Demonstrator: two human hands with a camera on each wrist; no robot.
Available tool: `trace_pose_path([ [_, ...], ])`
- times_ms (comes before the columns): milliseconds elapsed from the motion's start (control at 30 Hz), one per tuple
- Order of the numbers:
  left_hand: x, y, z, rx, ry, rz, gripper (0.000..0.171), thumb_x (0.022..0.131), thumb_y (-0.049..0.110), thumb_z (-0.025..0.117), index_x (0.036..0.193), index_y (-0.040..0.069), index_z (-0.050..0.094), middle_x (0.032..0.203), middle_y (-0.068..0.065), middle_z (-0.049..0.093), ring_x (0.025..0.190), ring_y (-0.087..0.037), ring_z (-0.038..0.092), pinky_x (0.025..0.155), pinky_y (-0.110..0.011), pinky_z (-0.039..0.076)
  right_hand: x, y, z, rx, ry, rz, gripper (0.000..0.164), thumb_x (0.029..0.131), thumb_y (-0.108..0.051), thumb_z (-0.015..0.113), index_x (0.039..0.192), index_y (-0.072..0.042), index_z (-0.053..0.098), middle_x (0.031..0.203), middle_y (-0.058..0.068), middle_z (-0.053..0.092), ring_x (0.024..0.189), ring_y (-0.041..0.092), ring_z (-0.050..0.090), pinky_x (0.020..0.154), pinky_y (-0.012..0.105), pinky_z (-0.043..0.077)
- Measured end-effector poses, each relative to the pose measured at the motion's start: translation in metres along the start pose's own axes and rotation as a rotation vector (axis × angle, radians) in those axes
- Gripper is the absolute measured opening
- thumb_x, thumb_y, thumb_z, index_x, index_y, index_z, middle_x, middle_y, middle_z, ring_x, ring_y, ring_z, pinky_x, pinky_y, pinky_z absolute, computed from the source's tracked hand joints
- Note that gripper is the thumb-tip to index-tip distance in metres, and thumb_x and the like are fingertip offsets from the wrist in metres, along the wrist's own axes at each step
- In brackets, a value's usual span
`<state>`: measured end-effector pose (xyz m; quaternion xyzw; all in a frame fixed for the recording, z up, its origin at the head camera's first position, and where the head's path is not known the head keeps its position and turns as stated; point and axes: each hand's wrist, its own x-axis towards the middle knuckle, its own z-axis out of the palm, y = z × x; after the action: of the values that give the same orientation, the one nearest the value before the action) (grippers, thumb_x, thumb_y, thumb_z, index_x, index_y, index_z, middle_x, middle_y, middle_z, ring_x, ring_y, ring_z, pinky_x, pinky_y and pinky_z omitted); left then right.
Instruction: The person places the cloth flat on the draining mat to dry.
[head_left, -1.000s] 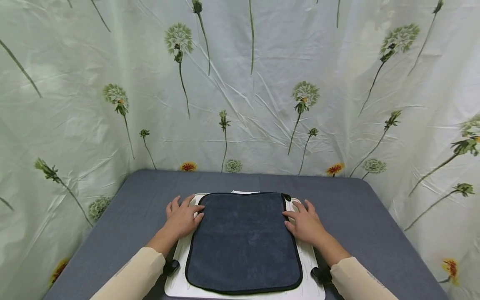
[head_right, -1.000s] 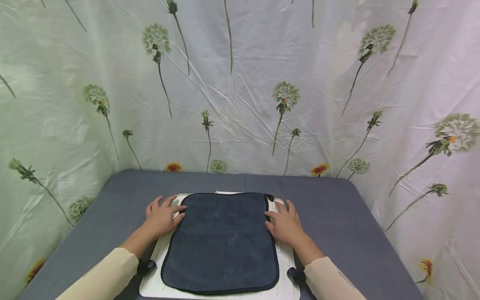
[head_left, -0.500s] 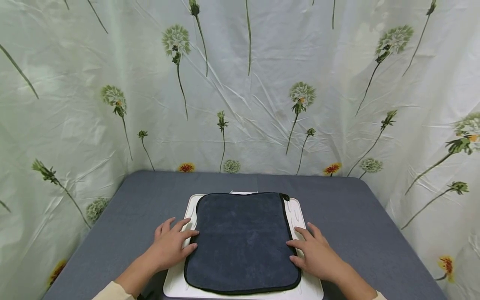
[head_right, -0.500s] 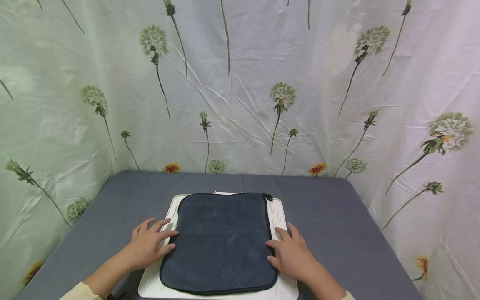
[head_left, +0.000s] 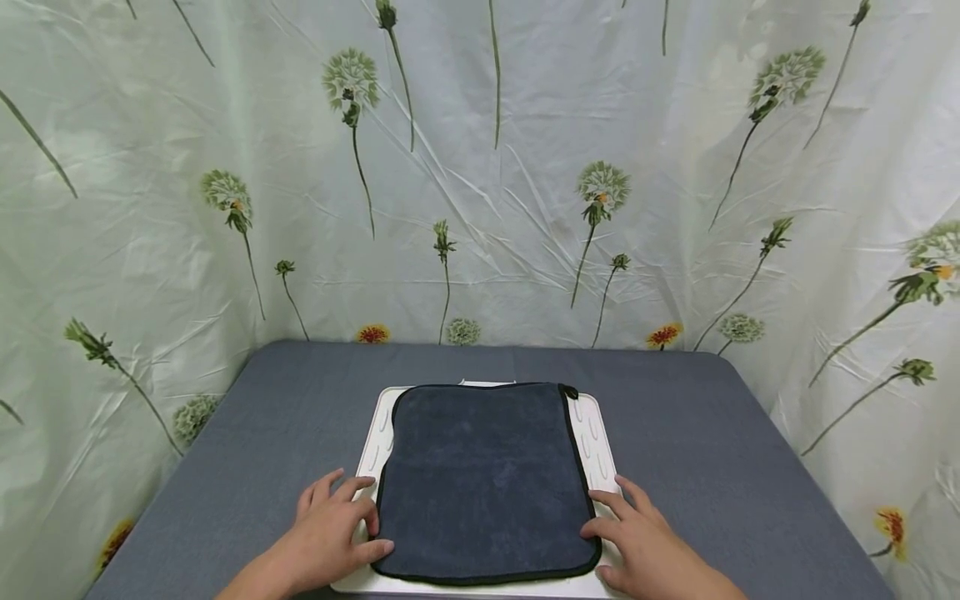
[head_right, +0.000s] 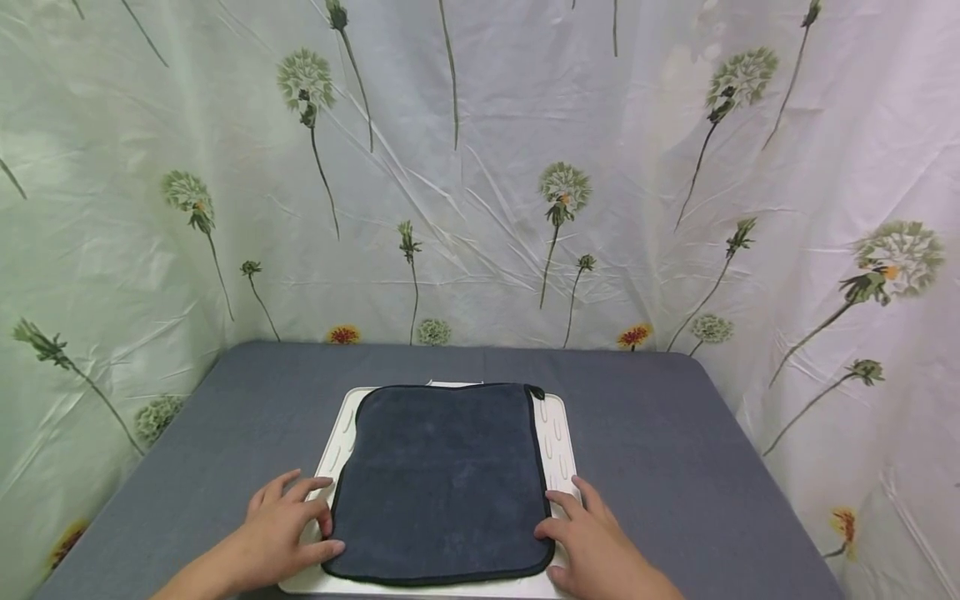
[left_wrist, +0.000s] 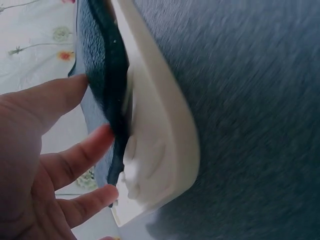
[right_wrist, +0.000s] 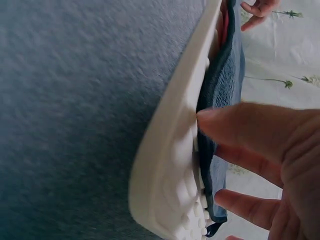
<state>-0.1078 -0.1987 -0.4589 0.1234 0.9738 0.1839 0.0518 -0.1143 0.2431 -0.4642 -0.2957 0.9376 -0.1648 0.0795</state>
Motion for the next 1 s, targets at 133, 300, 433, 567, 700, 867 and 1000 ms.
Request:
trace_pose_path([
  [133,-0.005,-0.002,0.002,0.023,-0.023,-0.047,0.040,0.067,0.061,0.086,0.067,0.037,0.054,0.139,-0.011,0.060,0.139,-0.057,0.035,0.106,-0.078,0.024,-0.002,0.000,0.004,-0.067,0.083,-0.049,0.033,0.075,-0.021,0.088,0.097,-0.035,0.068,0.132,0.014,0.061,0.129,0.060,0.045,0.095,0.073,0.045],
  [300,-0.006,-0.002,0.002,0.071,-0.040,-0.116,0.045,0.060,0.066,0.088,0.071,0.034,0.057,0.141,-0.014,0.057,0.140,-0.057,0.033,0.106,-0.080,0.022,-0.001,-0.001,0.007,-0.181,0.203,-0.108,0.035,0.069,-0.018,0.091,0.088,-0.035,0.066,0.125,0.011,0.064,0.125,0.055,0.051,0.095,0.069,0.047],
  [433,-0.005,0.001,0.004,0.013,-0.067,-0.143,0.042,0.060,0.056,0.092,0.070,0.034,0.058,0.143,-0.015,0.056,0.139,-0.058,0.034,0.106,-0.081,0.022,0.002,-0.001,0.006,-0.203,0.226,-0.127,0.033,0.070,-0.019,0.091,0.087,-0.035,0.066,0.124,0.011,0.066,0.125,0.054,0.053,0.096,0.068,0.047],
  [567,-0.004,0.003,0.006,-0.063,-0.086,-0.166,0.040,0.060,0.044,0.095,0.069,0.033,0.058,0.146,-0.016,0.054,0.140,-0.059,0.032,0.107,-0.080,0.021,0.004,-0.002,0.005,-0.165,0.171,-0.108,0.033,0.072,-0.018,0.089,0.089,-0.036,0.067,0.129,0.012,0.065,0.128,0.057,0.049,0.096,0.070,0.047],
  [700,-0.003,0.004,0.008,-0.085,-0.089,-0.180,0.038,0.060,0.039,0.096,0.068,0.032,0.059,0.148,-0.018,0.052,0.141,-0.060,0.029,0.107,-0.080,0.018,0.003,-0.002,0.003,-0.126,0.102,-0.098,0.035,0.073,-0.015,0.086,0.091,-0.038,0.067,0.135,0.014,0.061,0.131,0.059,0.046,0.096,0.072,0.046],
  [867,-0.006,0.004,0.013,-0.084,-0.030,-0.143,0.036,0.064,0.034,0.094,0.064,0.033,0.058,0.148,-0.017,0.054,0.141,-0.060,0.029,0.106,-0.081,0.020,0.005,0.001,0.005,-0.183,0.163,-0.182,0.034,0.072,-0.018,0.087,0.084,-0.041,0.065,0.132,0.012,0.063,0.130,0.056,0.049,0.096,0.069,0.047],
  [1000,-0.009,0.005,0.018,-0.093,0.024,-0.112,0.037,0.065,0.029,0.093,0.061,0.032,0.057,0.147,-0.016,0.056,0.141,-0.061,0.029,0.106,-0.080,0.020,0.006,0.004,0.011,-0.244,0.253,-0.260,0.033,0.070,-0.022,0.089,0.080,-0.042,0.064,0.129,0.010,0.066,0.128,0.053,0.052,0.093,0.066,0.050],
])
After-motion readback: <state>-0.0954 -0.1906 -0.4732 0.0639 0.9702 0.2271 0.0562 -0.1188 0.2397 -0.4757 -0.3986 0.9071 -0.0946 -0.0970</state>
